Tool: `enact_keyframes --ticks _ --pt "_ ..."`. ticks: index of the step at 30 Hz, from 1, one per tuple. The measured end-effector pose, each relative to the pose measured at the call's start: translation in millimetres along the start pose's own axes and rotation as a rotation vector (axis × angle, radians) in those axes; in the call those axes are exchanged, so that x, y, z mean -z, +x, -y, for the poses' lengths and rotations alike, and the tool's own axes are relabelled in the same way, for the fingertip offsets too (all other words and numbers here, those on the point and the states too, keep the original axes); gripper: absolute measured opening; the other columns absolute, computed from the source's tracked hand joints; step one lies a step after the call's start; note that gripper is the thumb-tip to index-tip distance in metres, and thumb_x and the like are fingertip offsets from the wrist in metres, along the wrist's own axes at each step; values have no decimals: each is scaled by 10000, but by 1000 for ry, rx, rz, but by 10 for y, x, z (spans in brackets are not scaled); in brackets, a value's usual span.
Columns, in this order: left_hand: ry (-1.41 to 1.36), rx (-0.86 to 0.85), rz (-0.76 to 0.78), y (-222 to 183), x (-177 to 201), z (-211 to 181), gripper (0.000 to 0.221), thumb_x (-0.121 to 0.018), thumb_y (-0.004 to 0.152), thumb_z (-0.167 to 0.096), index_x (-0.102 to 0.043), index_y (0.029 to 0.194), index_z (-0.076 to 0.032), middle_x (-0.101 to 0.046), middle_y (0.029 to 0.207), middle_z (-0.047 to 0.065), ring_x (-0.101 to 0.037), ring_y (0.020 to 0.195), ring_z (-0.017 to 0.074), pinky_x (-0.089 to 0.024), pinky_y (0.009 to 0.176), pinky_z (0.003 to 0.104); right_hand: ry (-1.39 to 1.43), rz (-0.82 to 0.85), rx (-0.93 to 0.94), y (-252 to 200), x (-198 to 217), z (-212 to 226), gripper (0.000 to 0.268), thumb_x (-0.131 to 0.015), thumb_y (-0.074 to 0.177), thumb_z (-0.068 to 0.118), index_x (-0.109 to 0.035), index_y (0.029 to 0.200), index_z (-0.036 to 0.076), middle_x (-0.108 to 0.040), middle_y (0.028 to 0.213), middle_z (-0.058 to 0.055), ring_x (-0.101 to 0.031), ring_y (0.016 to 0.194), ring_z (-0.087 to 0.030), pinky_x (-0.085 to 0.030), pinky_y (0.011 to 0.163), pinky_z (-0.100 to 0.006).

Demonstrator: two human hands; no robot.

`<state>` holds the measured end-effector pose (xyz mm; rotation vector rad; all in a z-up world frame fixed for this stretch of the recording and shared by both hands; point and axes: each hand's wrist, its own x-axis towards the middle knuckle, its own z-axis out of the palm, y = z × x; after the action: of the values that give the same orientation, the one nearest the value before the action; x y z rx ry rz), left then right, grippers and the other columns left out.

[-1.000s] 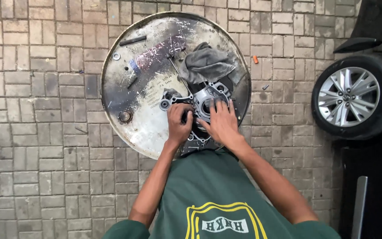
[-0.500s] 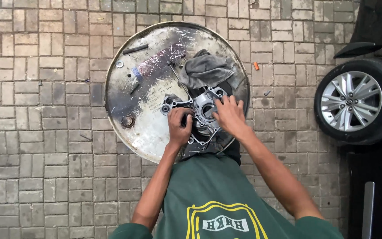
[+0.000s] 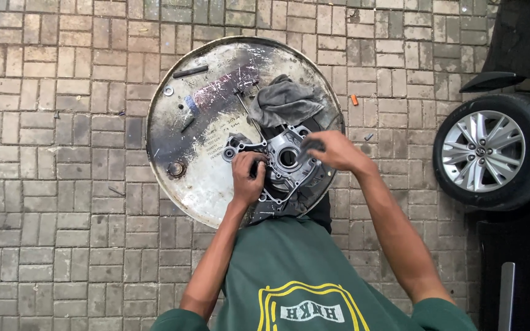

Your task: Cleaning an engine housing part using a cloth on top of a metal barrel outdoors.

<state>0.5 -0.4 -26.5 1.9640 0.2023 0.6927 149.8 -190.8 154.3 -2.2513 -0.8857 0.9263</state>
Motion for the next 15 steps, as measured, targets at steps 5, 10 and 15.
enact_keyframes --ticks 5,10,15 --pt "12 -8 -1 30 29 -78 105 -609 962 -176 -679 885 -163 -727 887 -5 -661 943 205 -383 1035 373 -262 -4 85 308 -384 -464 300 -741 901 197 -735 1175 74 -759 1069 -201 -685 1015 -417 -527 890 -545" --pt "14 4 -7 -12 15 -29 82 -626 948 -171 -686 891 -176 -729 898 -22 -660 962 189 -371 1049 362 -738 -92 70 396 -643 -783 357 -796 831 376 -729 1176 312 -693 1166 -48 -589 1086 -282 -506 845 -462" --pt "4 1 -5 16 9 -45 97 -618 955 -176 -687 887 -168 -733 891 -9 -667 955 201 -381 1038 373 -847 -162 173 354 -654 -831 253 -741 866 380 -696 1104 310 -617 1114 12 -562 1074 -246 -499 828 -435"
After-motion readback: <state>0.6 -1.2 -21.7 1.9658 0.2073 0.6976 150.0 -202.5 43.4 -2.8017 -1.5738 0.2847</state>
